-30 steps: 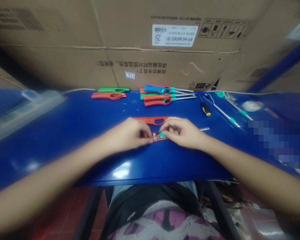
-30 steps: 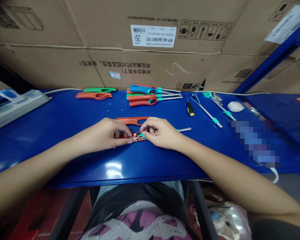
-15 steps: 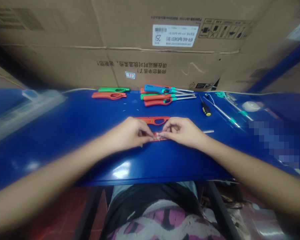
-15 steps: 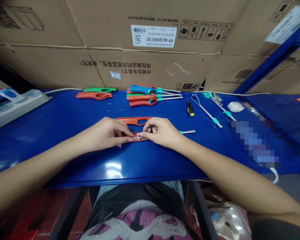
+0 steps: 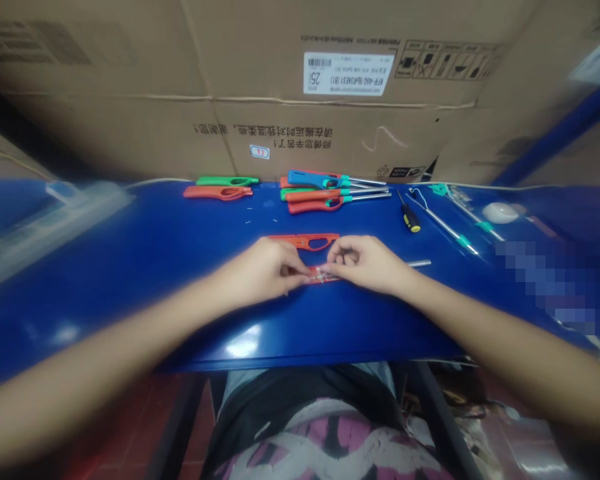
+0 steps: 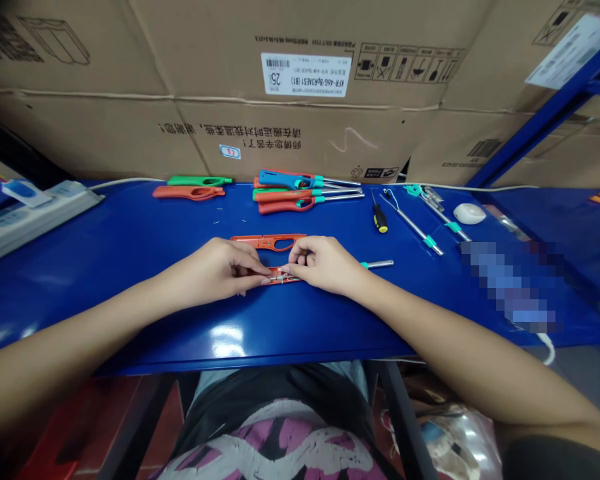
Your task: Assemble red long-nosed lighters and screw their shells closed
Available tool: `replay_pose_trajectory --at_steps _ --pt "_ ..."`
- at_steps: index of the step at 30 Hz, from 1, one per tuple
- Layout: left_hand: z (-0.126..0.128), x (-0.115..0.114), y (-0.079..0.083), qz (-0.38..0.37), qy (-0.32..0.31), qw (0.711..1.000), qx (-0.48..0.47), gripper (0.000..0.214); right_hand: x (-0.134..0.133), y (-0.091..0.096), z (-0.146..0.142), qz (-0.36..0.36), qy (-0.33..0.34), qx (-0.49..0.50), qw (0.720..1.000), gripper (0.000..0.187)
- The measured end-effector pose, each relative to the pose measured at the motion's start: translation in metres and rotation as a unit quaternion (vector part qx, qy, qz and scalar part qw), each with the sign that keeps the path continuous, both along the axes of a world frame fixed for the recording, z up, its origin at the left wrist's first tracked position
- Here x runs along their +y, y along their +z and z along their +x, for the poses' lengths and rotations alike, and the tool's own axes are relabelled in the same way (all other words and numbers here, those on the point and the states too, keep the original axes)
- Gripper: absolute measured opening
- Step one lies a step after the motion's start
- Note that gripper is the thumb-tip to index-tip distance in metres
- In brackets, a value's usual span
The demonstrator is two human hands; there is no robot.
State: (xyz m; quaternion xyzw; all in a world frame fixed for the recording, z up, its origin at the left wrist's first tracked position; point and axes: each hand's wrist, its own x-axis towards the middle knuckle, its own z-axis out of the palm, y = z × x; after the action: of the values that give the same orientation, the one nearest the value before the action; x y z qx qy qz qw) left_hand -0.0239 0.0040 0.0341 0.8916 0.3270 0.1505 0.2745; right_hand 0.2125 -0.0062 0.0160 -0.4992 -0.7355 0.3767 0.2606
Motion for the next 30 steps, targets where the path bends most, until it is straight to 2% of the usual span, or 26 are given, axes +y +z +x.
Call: replay_pose_trajectory --at_steps 3,6,10,13,16,20,25,30 --pt "-0.002 0.001 0.003 0.013 -0.002 1.0 0.021 0.014 0.003 0.003 0.007 0.004 0.011 0.007 1.0 0.026" --pt "-0.005 0.003 0.007 0.011 0.0 0.999 0.044 0.015 0.004 0.008 0.014 0.015 0.023 -0.008 1.0 0.023" --pt "-0.008 0.004 0.011 0.019 -0.003 0.998 0.054 0.016 0.003 0.014 0.019 0.027 0.096 -0.053 0.994 0.016" --pt "-0.007 0.0 0.013 0.058 0.0 0.997 0.051 0.017 0.002 0.015 0.02 0.042 0.137 -0.067 0.987 0.011" --pt "-0.003 -0.004 0.011 0.123 -0.003 0.991 0.043 0.018 0.002 0.013 0.019 0.051 0.137 -0.064 0.987 0.007" --pt "0.001 -0.006 0.002 0.18 -0.067 0.98 0.049 0.019 0.002 0.011 0.017 0.026 0.125 -0.061 0.99 0.01" --pt "0.002 -0.004 -0.011 0.159 -0.087 0.983 0.038 0.027 0.003 0.01 0.017 0.057 0.12 -0.062 0.989 0.011" --pt "0.003 -0.003 -0.012 0.146 -0.085 0.985 0.025 0.027 0.004 0.009 0.018 0.063 0.132 -0.062 0.987 0.009"
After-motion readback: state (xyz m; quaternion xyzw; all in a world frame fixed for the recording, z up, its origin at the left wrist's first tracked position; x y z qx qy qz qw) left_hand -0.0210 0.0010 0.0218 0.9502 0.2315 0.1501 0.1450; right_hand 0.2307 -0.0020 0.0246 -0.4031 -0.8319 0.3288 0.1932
